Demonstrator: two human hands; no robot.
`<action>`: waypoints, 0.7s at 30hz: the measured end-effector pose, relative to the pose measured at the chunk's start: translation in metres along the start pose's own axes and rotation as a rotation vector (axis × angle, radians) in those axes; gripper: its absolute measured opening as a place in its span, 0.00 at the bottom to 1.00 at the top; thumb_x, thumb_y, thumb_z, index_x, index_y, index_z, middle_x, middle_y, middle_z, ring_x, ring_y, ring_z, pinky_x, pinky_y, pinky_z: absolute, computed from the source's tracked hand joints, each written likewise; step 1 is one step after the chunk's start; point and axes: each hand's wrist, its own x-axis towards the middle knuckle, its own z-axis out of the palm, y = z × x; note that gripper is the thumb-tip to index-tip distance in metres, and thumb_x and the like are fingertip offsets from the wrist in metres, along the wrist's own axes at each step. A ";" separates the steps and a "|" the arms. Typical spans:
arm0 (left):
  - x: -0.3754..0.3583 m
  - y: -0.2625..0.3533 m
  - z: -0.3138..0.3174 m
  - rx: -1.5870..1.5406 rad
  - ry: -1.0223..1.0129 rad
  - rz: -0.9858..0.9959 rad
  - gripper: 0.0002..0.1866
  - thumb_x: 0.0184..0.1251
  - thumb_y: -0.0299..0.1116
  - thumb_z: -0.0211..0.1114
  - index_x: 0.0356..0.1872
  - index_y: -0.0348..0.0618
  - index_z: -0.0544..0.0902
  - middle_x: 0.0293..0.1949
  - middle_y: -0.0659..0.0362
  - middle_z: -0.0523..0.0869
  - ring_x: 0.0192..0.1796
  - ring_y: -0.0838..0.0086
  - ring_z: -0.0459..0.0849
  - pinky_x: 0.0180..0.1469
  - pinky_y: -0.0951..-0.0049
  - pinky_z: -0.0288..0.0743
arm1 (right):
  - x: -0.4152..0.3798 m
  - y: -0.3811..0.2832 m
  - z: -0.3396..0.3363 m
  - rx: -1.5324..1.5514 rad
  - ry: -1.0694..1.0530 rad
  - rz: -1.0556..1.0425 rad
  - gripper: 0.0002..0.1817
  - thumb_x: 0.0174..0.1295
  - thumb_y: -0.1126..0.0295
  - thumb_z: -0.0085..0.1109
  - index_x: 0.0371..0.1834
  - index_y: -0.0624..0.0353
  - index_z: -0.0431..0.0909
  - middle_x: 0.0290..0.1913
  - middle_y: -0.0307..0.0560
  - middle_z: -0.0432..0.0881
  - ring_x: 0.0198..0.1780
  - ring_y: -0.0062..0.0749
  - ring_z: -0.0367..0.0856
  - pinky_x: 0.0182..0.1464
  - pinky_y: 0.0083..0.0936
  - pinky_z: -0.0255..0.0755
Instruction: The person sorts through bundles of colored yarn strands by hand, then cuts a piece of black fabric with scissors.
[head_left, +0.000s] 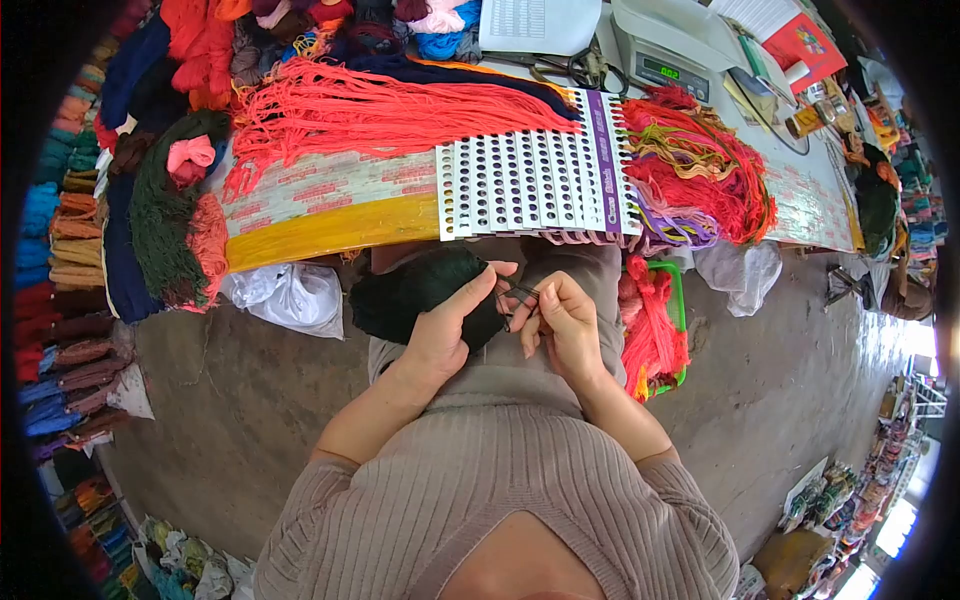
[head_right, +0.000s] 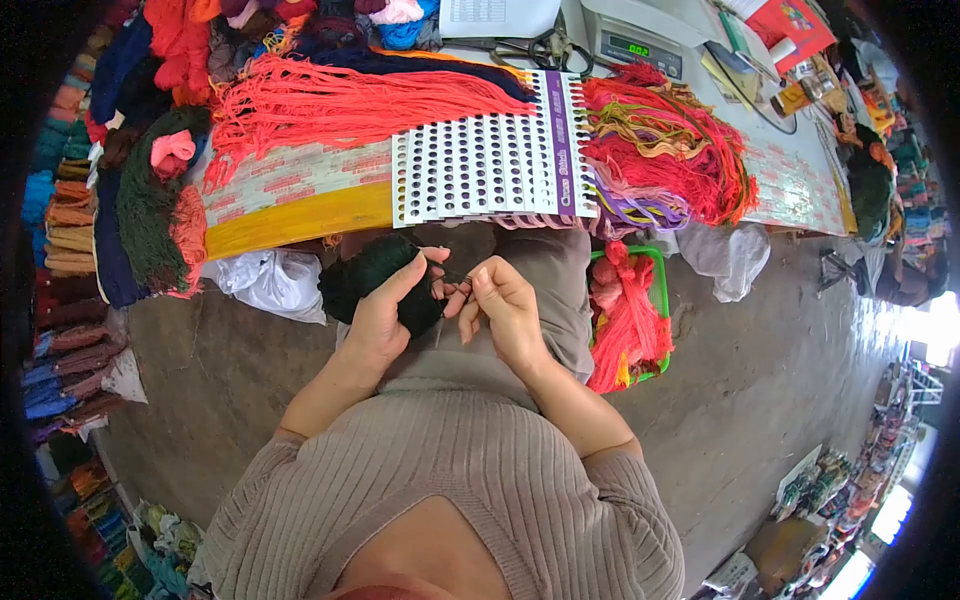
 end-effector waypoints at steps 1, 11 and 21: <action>0.000 0.000 0.000 0.000 -0.001 -0.003 0.15 0.70 0.36 0.55 0.48 0.37 0.79 0.34 0.63 0.80 0.37 0.82 0.77 0.43 0.82 0.70 | 0.000 -0.001 0.000 -0.012 0.002 0.006 0.15 0.72 0.61 0.38 0.34 0.61 0.66 0.25 0.52 0.78 0.14 0.25 0.70 0.18 0.15 0.62; 0.002 -0.002 -0.003 0.036 0.046 0.022 0.15 0.69 0.35 0.54 0.49 0.34 0.78 0.27 0.64 0.75 0.27 0.82 0.70 0.33 0.80 0.66 | -0.002 -0.002 0.006 -0.034 0.057 0.055 0.16 0.72 0.59 0.39 0.32 0.59 0.67 0.17 0.40 0.69 0.12 0.17 0.59 0.14 0.13 0.52; 0.001 -0.003 -0.005 0.024 0.034 0.010 0.15 0.70 0.36 0.54 0.50 0.37 0.78 0.26 0.66 0.75 0.26 0.85 0.68 0.31 0.83 0.63 | -0.002 -0.002 0.007 -0.012 0.072 0.068 0.16 0.72 0.59 0.39 0.31 0.59 0.66 0.16 0.38 0.66 0.12 0.17 0.58 0.13 0.13 0.50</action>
